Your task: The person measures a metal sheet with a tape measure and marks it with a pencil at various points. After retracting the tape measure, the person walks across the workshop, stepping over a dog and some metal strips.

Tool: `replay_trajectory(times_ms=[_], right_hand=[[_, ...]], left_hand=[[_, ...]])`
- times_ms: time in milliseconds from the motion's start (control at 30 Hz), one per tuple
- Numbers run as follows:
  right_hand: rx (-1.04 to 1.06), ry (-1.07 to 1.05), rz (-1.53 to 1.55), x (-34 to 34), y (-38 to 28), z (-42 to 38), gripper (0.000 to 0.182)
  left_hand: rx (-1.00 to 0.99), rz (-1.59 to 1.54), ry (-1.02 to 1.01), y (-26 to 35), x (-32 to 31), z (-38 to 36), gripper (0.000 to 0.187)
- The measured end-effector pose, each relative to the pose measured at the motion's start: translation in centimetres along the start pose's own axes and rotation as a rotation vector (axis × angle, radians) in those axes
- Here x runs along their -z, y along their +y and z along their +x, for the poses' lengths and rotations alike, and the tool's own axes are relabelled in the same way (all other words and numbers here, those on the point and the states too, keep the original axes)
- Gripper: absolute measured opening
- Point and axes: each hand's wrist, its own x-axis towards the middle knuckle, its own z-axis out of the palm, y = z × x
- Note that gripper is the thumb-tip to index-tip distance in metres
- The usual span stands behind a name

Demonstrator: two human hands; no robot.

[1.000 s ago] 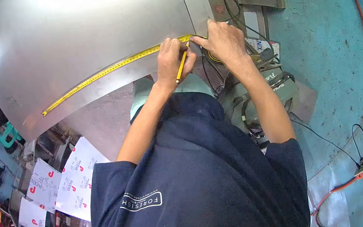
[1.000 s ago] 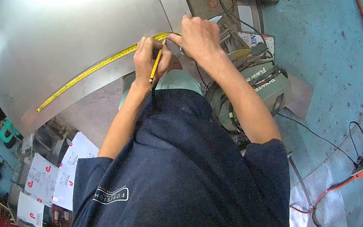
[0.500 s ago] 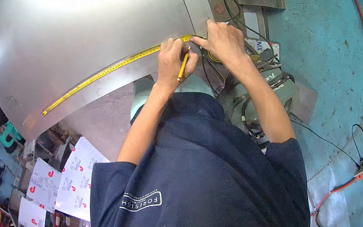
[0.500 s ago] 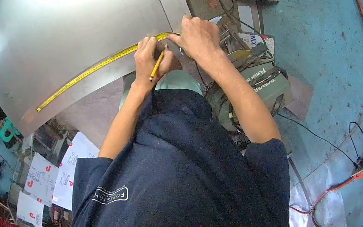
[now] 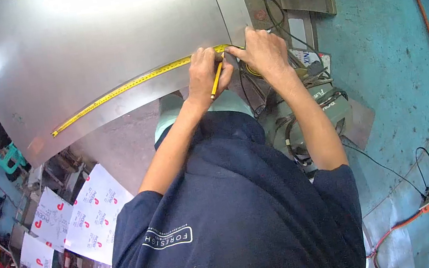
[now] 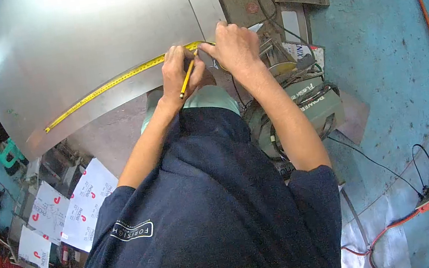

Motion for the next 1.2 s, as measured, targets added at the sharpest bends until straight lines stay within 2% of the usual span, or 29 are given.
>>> replay_trajectory(times_ms=[167,200,267,333,400,500,567,600,667,700,800,900,967,1033,1200], right_hand=[[-0.008,-0.004,-0.015,0.0,0.0,0.0,0.054],[0.010,0.014,-0.017,0.2,0.0,0.2,0.054],[-0.019,-0.028,-0.028,0.3,0.0,0.2,0.057],[-0.006,-0.009,-0.029,0.3,-0.1,0.2,0.060],[-0.022,-0.019,-0.045,-0.3,0.3,0.5,0.061],[-0.046,-0.047,-0.072,-0.2,0.4,0.8,0.066],[-0.073,-0.070,-0.097,0.2,0.2,0.5,0.068],[-0.069,-0.074,-0.105,0.4,0.0,0.4,0.069],[-0.019,-0.030,-0.075,0.0,0.5,0.4,0.068],[0.031,0.005,-0.136,-0.1,0.4,0.2,0.063],[0.193,0.039,-0.161,0.3,-1.1,-1.7,0.049],[0.384,-0.034,-0.051,0.0,-4.0,-3.8,0.041],[0.456,-0.039,-0.053,-1.4,-7.5,-4.7,0.040],[0.456,-0.085,0.184,-3.0,-11.7,-6.5,0.041],[0.545,-0.109,0.270,-8.7,-19.5,-4.2,0.040]], left_hand=[[0.048,-0.092,-0.235,0.0,1.9,1.1,0.016],[0.037,-0.079,-0.216,-0.1,2.5,1.3,0.016],[0.328,-0.402,-0.138,-0.4,4.2,0.5,0.015],[0.218,-0.252,-0.048,-1.9,6.7,-0.8,0.013],[0.244,-0.170,0.169,-2.8,9.7,-2.7,0.010],[0.309,-0.193,0.339,-4.7,15.0,-6.3,0.015],[0.527,-0.254,0.462,-5.8,18.4,-9.8,0.026],[0.513,-0.243,0.519,-6.8,19.7,-12.0,0.026],[0.654,-0.286,0.617,-9.4,22.2,-17.3,0.034],[0.648,-0.267,0.693,-10.0,23.1,-20.0,0.034],[0.690,-0.311,0.915,-11.5,24.4,-28.0,0.038],[0.800,-0.334,1.076,-11.8,24.2,-35.9,0.038],[0.988,-0.368,1.225,-11.8,23.7,-40.5,0.039],[0.999,-0.438,1.342,-13.3,21.9,-45.0,0.038],[0.974,-0.609,1.595,-14.6,18.2,-50.2,0.037]])
